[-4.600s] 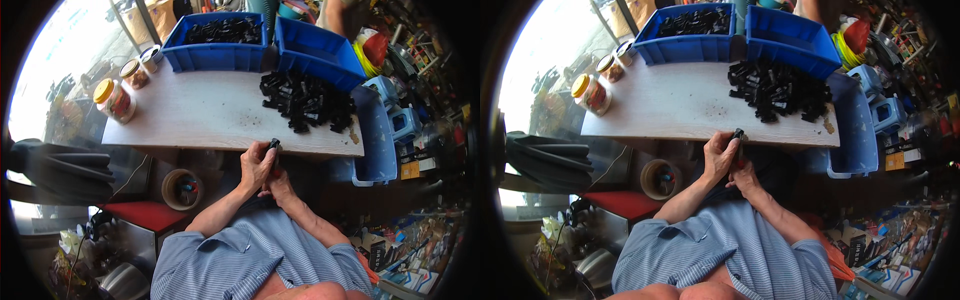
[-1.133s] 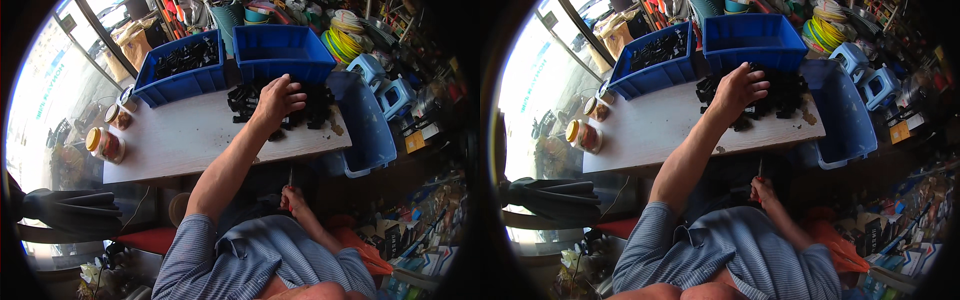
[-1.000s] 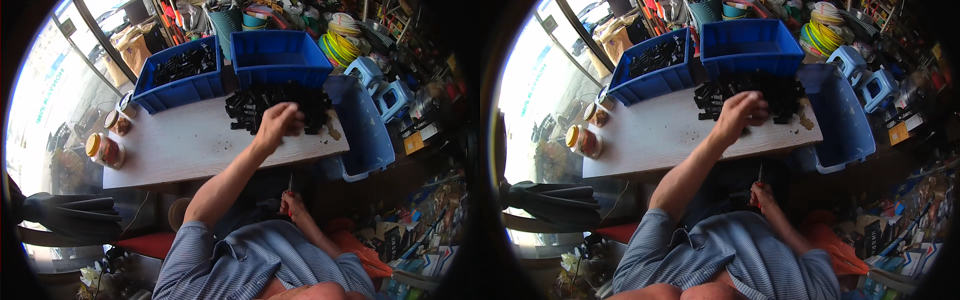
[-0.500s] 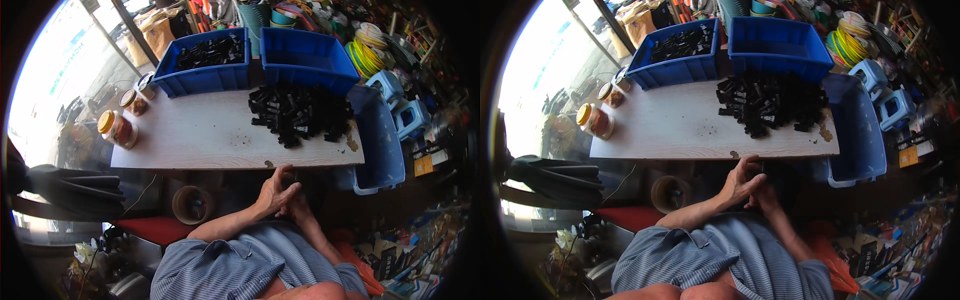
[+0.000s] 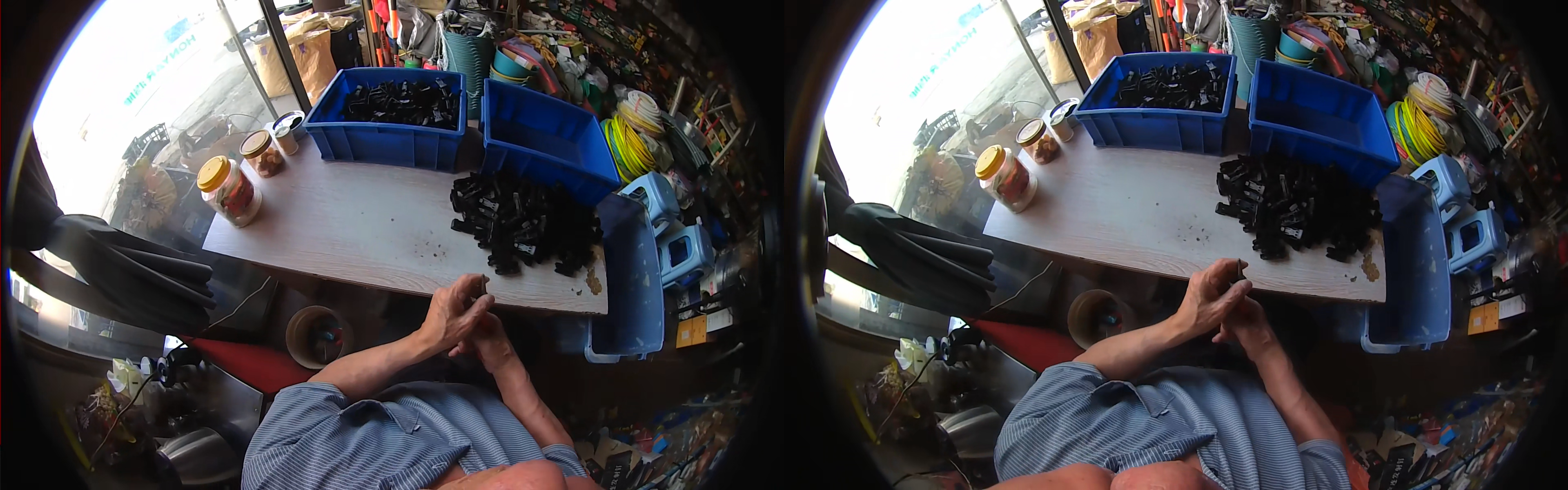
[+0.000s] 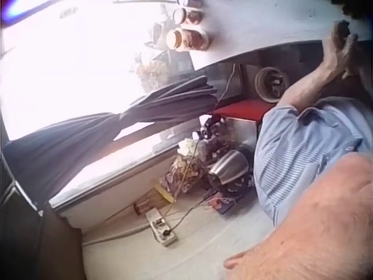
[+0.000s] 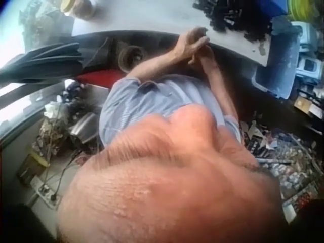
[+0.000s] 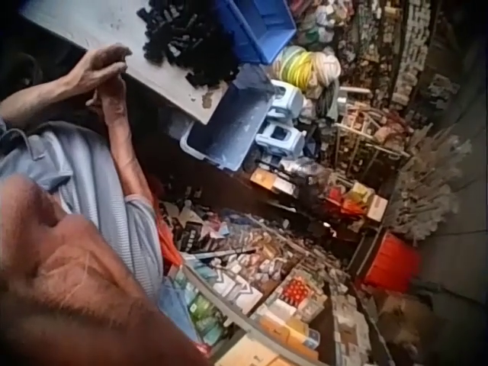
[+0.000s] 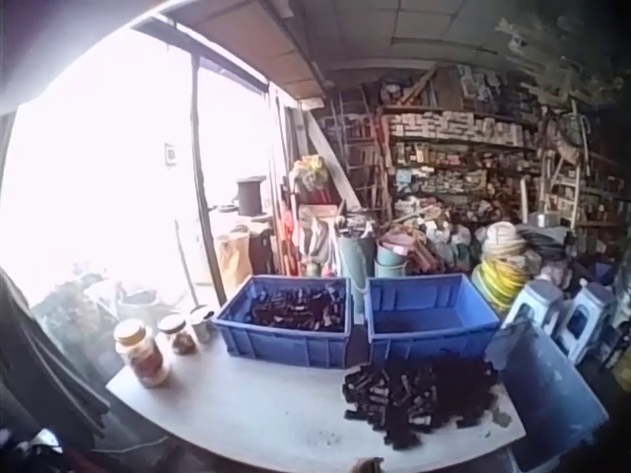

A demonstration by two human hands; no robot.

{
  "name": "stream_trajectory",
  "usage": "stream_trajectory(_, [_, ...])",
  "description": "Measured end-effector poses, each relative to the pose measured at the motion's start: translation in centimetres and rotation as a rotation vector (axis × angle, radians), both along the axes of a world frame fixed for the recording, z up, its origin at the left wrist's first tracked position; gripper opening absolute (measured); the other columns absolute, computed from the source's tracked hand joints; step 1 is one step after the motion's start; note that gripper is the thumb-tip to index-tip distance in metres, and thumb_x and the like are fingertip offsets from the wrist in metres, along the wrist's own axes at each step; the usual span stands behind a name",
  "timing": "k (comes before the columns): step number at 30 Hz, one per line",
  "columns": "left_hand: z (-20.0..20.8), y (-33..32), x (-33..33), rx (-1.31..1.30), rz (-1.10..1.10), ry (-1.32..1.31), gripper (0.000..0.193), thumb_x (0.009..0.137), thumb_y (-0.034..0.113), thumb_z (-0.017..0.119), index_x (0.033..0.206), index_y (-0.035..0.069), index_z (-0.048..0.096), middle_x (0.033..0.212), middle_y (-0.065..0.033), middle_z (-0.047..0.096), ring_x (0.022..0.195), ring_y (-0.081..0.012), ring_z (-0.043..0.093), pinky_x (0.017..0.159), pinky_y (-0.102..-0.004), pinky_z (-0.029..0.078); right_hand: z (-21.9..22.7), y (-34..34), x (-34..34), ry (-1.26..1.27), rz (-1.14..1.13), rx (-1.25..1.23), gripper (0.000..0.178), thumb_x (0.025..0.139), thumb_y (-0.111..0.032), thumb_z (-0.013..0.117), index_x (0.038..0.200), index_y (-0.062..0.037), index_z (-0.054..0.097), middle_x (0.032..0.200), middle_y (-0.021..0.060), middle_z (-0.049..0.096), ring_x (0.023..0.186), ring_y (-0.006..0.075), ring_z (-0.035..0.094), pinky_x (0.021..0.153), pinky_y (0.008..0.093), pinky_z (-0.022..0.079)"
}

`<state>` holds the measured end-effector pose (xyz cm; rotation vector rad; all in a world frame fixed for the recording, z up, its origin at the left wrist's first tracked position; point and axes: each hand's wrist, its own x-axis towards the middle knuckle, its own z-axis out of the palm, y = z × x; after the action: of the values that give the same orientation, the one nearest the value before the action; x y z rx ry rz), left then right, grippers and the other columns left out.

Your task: Assembling small black plastic components using a hand tool at a workbench.

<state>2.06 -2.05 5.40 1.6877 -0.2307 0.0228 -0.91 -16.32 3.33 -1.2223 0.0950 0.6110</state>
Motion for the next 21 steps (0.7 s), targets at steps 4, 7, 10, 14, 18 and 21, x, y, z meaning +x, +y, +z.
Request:
stream_trajectory(4, [2.9,3.4,2.9,0.023,0.022,-0.158,0.031,0.092,0.014,0.069,0.118,-0.002,0.06,0.085,-0.0101,0.069,0.077,-0.0131,0.063,0.068,-0.0286,0.052,2.4,1.5,2.6,-0.059,0.101,0.009,0.019,0.082,-0.018,0.063,0.091,-0.0015,0.059,0.064,0.004,0.054,0.055,0.0143,0.056,0.059,0.0374,0.06])
stream_trajectory(7, [5.9,6.4,6.6,0.127,0.267,-0.482,0.032,0.09,0.011,0.07,0.119,0.0,0.06,0.1,-0.0131,0.069,0.089,-0.0214,0.067,0.075,-0.032,0.053,4.2,3.0,5.0,-0.09,0.049,0.038,0.009,0.082,-0.01,0.055,0.088,-0.0029,0.053,0.064,0.0036,0.051,0.052,0.0124,0.051,0.057,0.0366,0.06])
stream_trajectory(10, [8.2,9.1,12.1,0.418,0.471,-0.834,0.04,0.085,0.013,0.074,0.121,0.003,0.06,0.119,-0.0166,0.064,0.112,-0.0328,0.06,0.093,-0.0416,0.049,4.5,3.7,7.4,-0.129,0.021,0.066,0.009,0.081,-0.009,0.052,0.088,-0.0031,0.053,0.063,0.004,0.052,0.051,0.0132,0.052,0.057,0.0399,0.061])
stream_trajectory(14, [9.8,10.6,19.2,0.73,0.538,-0.804,0.061,0.079,0.03,0.077,0.131,0.008,0.056,0.137,-0.0208,0.051,0.131,-0.041,0.043,0.105,-0.0493,0.041,4.4,5.5,10.1,-0.12,-0.021,0.077,0.01,0.083,-0.011,0.054,0.09,-0.0044,0.053,0.062,0.0032,0.051,0.052,0.0132,0.052,0.056,0.0405,0.06])
stream_trajectory(18, [10.9,10.7,24.8,0.929,0.413,-0.694,0.075,0.074,0.038,0.079,0.14,0.014,0.051,0.142,-0.0228,0.045,0.135,-0.0447,0.038,0.107,-0.053,0.039,3.5,7.5,12.6,-0.123,0.009,0.108,0.012,0.086,-0.012,0.054,0.077,-0.0055,0.052,0.06,0.0001,0.049,0.049,0.0101,0.049,0.052,0.0347,0.059])
stream_trajectory(21, [11.0,11.0,28.6,0.996,0.28,-0.655,0.081,0.072,0.045,0.079,0.142,0.016,0.049,0.144,-0.0239,0.043,0.135,-0.0452,0.037,0.105,-0.055,0.04,3.5,8.5,14.2,-0.099,0.05,0.164,0.013,0.087,-0.012,0.054,0.076,-0.0055,0.052,0.06,0.0012,0.049,0.05,0.0112,0.051,0.05,0.0361,0.058])
